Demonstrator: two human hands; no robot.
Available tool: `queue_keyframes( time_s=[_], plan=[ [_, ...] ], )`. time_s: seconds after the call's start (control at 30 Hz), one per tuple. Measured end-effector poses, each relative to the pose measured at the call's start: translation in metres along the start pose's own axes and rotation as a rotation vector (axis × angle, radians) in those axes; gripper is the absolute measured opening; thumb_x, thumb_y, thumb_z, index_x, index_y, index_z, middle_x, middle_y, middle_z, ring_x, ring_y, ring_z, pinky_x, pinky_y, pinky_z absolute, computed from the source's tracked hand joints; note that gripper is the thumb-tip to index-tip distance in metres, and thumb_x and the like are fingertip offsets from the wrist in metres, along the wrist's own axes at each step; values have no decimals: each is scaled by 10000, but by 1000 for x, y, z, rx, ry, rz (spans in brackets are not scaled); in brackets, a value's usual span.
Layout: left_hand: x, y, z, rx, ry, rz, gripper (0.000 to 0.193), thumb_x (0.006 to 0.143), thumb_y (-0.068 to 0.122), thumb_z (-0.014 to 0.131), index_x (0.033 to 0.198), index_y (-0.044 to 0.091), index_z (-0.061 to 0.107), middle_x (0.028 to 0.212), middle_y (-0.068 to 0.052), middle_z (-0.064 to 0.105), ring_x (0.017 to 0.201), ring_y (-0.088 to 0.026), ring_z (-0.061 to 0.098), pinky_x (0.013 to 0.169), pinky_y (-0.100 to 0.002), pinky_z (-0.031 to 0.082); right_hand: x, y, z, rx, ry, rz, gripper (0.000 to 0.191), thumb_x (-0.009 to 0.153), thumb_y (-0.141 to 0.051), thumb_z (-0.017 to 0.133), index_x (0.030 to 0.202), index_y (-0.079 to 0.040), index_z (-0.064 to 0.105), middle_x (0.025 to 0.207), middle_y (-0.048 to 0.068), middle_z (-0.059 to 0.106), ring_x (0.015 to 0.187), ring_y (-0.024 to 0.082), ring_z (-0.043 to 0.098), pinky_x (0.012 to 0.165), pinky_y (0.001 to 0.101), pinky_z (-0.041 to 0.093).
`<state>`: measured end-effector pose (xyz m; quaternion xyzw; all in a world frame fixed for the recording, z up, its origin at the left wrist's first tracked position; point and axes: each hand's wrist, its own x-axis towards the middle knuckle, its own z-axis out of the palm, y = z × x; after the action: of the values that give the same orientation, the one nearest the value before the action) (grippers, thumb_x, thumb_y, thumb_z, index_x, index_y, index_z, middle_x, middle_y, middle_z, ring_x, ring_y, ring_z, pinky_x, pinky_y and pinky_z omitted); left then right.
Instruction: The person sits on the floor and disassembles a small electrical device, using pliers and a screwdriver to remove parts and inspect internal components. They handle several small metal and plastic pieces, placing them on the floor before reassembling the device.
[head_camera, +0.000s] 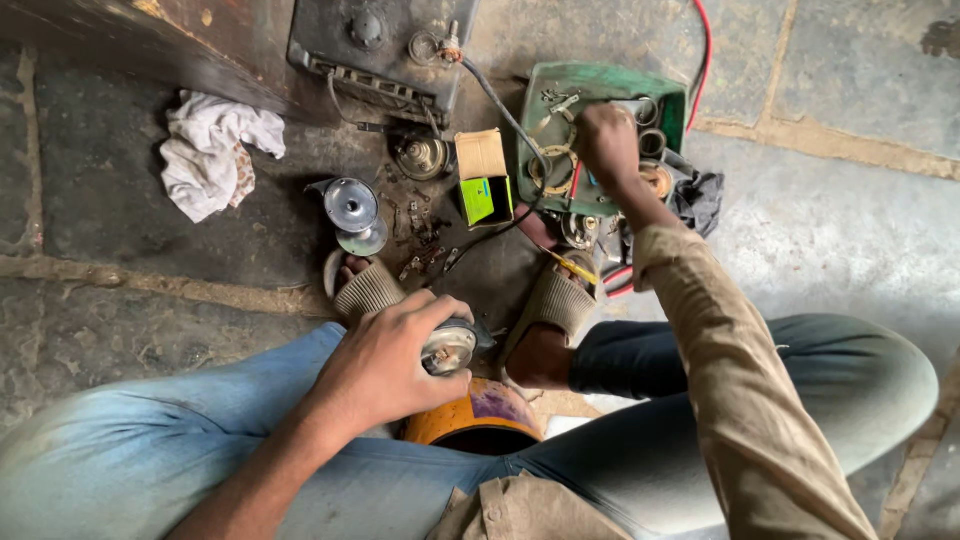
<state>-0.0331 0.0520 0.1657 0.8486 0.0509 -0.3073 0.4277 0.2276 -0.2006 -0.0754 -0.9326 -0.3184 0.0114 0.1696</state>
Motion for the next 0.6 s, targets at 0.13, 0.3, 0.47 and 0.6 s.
queue_keyframes(
  time_s=[0.13, 0.3, 0.47, 0.6],
  plan=[
    [4, -4, -2, -33, 54, -8, 495, 668, 272, 826, 1118, 137, 671, 969, -100, 690, 910, -316, 716, 802, -433, 569, 38, -1, 7, 35, 154, 90, 113, 916, -102, 677, 1013, -85, 732, 1002, 151, 678, 962, 391, 649, 801, 494, 520],
    [10, -9, -3, -52, 72, -66, 490, 671, 260, 816, 1120, 140, 663, 991, -83, 691, 908, -282, 724, 792, -424, 579, 55, -5, 16, -80, 101, -37, 175, 838, -94, 692, 1005, -99, 743, 1002, 139, 678, 998, 377, 645, 859, 481, 513],
    [10, -9, -3, -77, 60, -61, 492, 694, 273, 813, 1138, 140, 650, 1020, -56, 692, 892, -225, 736, 794, -390, 590, 50, -3, 13, -46, 107, -6, 154, 848, -127, 747, 954, -27, 698, 1006, 159, 677, 1031, 402, 626, 875, 487, 491],
    [12, -8, -3, -77, 5, -122, 566, 679, 279, 817, 1211, 178, 652, 1010, -52, 684, 876, -215, 739, 784, -374, 602, 51, 0, 11, 70, 112, 62, 204, 895, -147, 746, 1039, -10, 702, 1053, 187, 675, 1016, 408, 622, 867, 493, 503]
  ],
)
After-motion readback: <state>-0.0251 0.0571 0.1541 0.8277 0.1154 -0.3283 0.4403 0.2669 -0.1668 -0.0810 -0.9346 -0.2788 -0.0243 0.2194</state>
